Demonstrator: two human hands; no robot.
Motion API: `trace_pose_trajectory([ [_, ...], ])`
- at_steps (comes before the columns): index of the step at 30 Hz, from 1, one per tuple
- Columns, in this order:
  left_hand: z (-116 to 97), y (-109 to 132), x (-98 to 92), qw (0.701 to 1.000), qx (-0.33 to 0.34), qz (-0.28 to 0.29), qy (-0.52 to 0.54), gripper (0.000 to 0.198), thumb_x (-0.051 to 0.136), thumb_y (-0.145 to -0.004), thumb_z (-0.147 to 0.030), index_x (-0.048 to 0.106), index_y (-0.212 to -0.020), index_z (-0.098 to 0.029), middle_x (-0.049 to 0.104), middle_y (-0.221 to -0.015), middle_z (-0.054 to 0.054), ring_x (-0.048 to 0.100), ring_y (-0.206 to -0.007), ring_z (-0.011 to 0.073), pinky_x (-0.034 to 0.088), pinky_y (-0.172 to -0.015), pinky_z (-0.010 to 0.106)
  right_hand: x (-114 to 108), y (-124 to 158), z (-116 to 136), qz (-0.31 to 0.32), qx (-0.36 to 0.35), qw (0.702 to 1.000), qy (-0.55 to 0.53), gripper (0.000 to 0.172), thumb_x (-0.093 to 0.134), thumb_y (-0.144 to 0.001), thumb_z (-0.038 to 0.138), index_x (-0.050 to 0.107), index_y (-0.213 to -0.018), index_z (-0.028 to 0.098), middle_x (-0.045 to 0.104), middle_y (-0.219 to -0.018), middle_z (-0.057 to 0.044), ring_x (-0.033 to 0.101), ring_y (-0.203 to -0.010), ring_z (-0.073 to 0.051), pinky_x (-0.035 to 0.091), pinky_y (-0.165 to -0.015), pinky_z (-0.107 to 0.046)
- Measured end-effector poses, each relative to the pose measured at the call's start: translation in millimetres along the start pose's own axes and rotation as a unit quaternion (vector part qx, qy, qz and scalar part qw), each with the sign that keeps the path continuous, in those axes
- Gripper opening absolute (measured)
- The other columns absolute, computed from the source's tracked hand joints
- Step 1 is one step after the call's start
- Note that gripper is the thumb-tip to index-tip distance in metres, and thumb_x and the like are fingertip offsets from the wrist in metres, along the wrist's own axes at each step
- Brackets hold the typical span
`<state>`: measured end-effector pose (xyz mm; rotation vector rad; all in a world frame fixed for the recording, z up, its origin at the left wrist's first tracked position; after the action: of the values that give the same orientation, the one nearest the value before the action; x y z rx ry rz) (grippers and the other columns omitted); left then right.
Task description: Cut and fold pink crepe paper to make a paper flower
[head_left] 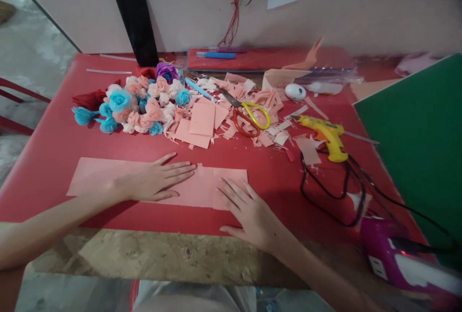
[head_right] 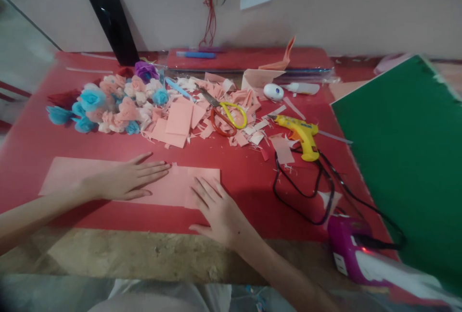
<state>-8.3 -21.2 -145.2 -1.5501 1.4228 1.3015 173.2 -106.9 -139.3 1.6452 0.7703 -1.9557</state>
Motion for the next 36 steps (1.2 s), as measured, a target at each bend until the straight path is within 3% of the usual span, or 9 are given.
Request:
trace_pose_trajectory([
  [18,0,2,-1.2,1.0,-0.011,0.003,0.005,0.06,0.028,-0.096,-0.04,0.001,-0.145,-0.019,0.022,-0.148,0.009,0.023,-0.137,0.0194,-0.004,-0.114,0.044,2,0,0,0.001,0.015,1.0,-0.011,0.065,0.048,-0.082,0.053,0.05,-0.125,0.004,0.049,-0.132,-0.019,0.041,-0.126,-0.029,0.038,-0.1,-0.046],
  [22,-15,-10,-9.1,1.0,0.013,0.013,0.019,0.062,0.029,-0.095,-0.041,0.001,-0.145,-0.018,0.018,-0.149,0.008,0.019,-0.138,0.0198,-0.003,-0.115,0.044,2,-1,0,0.002,0.017,1.0,-0.014,0.064,0.048,-0.082,0.053,0.051,-0.124,0.004,0.051,-0.131,-0.018,0.043,-0.124,-0.029,0.038,-0.1,-0.046],
  [27,-40,-36,-5.0,0.994,0.096,0.025,0.046,0.055,0.026,-0.096,-0.041,0.01,-0.144,-0.02,0.02,-0.149,0.005,0.02,-0.138,0.0168,-0.003,-0.116,0.042,3,-1,0,0.006,0.016,1.0,-0.014,0.066,0.05,-0.08,0.053,0.053,-0.121,0.002,0.051,-0.129,-0.021,0.044,-0.122,-0.031,0.039,-0.099,-0.047],
  [36,-33,-44,3.7,0.995,0.1,0.005,-0.01,0.056,0.027,-0.095,-0.043,0.015,-0.144,-0.018,0.015,-0.15,0.007,0.011,-0.14,0.0188,0.002,-0.115,0.045,5,0,-3,0.003,0.016,1.0,-0.004,0.068,0.05,-0.079,0.057,0.052,-0.123,0.005,0.052,-0.13,-0.018,0.045,-0.122,-0.029,0.035,-0.101,-0.045],
])
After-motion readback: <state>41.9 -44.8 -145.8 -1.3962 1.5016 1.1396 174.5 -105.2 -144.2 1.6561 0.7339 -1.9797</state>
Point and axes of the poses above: each hand's wrist, its own y-axis away from the middle knuckle, its own x-axis out of the palm, z = x × y, the point moved 6 cm from there along -y, towards the middle knuckle
